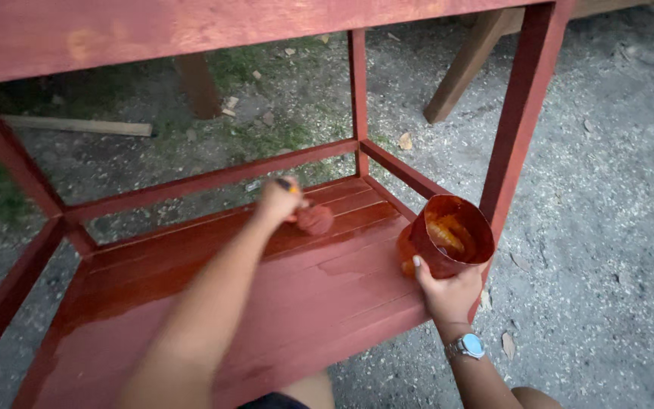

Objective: The person applies a red-brown wood stain to a wooden shelf frame using a cloth, dipping the cloth into a bowl of stain held in the other hand. They wipe the stain across the shelf boards and rails, working over the surface of the lower shelf.

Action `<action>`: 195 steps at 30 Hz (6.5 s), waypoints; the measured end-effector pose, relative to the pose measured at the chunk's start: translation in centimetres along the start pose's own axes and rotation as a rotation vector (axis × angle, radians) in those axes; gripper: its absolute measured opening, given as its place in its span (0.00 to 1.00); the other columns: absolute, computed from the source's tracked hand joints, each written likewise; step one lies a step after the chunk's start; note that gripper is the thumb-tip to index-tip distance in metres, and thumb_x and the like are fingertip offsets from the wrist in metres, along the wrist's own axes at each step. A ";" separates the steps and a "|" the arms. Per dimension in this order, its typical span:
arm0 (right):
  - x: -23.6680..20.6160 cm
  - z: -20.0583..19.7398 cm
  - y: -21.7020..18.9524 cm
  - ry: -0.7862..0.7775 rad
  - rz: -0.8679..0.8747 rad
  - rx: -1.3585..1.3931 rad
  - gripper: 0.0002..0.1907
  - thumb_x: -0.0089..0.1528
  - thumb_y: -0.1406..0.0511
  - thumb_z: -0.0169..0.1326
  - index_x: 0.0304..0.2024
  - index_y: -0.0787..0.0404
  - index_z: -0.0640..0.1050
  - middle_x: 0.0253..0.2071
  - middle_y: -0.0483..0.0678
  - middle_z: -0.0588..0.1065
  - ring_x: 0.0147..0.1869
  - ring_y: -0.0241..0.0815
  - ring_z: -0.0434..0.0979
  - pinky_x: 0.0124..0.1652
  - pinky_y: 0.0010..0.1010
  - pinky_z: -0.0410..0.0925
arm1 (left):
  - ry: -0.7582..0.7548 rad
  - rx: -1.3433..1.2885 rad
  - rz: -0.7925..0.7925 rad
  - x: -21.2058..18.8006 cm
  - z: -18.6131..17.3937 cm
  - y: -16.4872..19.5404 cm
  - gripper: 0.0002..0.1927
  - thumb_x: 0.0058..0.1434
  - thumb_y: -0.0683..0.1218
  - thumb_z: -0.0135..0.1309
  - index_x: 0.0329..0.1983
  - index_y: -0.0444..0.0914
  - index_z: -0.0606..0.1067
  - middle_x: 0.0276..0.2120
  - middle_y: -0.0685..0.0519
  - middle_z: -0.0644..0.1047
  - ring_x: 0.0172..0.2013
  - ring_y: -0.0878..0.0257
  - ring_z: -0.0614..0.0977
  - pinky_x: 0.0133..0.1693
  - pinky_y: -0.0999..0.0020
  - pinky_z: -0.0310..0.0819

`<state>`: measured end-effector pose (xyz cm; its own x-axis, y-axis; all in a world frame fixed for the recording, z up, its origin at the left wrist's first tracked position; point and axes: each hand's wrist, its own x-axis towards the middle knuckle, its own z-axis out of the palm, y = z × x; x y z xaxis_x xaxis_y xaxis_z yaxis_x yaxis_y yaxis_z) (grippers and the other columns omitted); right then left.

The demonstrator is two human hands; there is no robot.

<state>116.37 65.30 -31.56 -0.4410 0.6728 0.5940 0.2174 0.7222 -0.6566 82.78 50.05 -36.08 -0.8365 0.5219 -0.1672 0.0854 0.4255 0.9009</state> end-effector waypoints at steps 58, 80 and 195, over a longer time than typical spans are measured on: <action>-0.5 1.0 2.3 0.012 0.027 0.044 0.42 0.50 0.60 0.71 0.62 0.71 0.68 0.58 0.59 0.74 0.61 0.55 0.76 0.62 0.41 0.67 | 0.610 -0.200 -0.259 2.3 9.3 6.2 0.05 0.49 0.39 0.57 0.25 0.31 0.76 0.25 0.36 0.80 0.29 0.41 0.84 0.30 0.47 0.79; 0.9 0.7 1.4 -0.008 -0.043 0.081 0.50 0.57 0.63 0.72 0.72 0.72 0.57 0.68 0.63 0.64 0.72 0.56 0.68 0.71 0.42 0.61 | 0.865 0.080 -0.309 -11.6 -25.9 -11.9 0.11 0.54 0.42 0.57 0.38 0.31 0.76 0.33 0.37 0.81 0.28 0.44 0.86 0.32 0.50 0.85; -1.9 -13.9 2.5 -0.595 0.371 0.390 0.38 0.41 0.67 0.73 0.54 0.64 0.76 0.48 0.50 0.82 0.51 0.42 0.82 0.51 0.36 0.74 | 0.464 0.171 -0.087 -5.6 4.0 8.6 0.09 0.51 0.41 0.56 0.28 0.28 0.81 0.29 0.32 0.81 0.31 0.40 0.87 0.33 0.50 0.81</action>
<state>129.86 68.04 -27.89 -0.8136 0.5807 0.0298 0.1693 0.2856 -0.9433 90.37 53.69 -28.99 -0.9937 0.1115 -0.0084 0.0592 0.5882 0.8065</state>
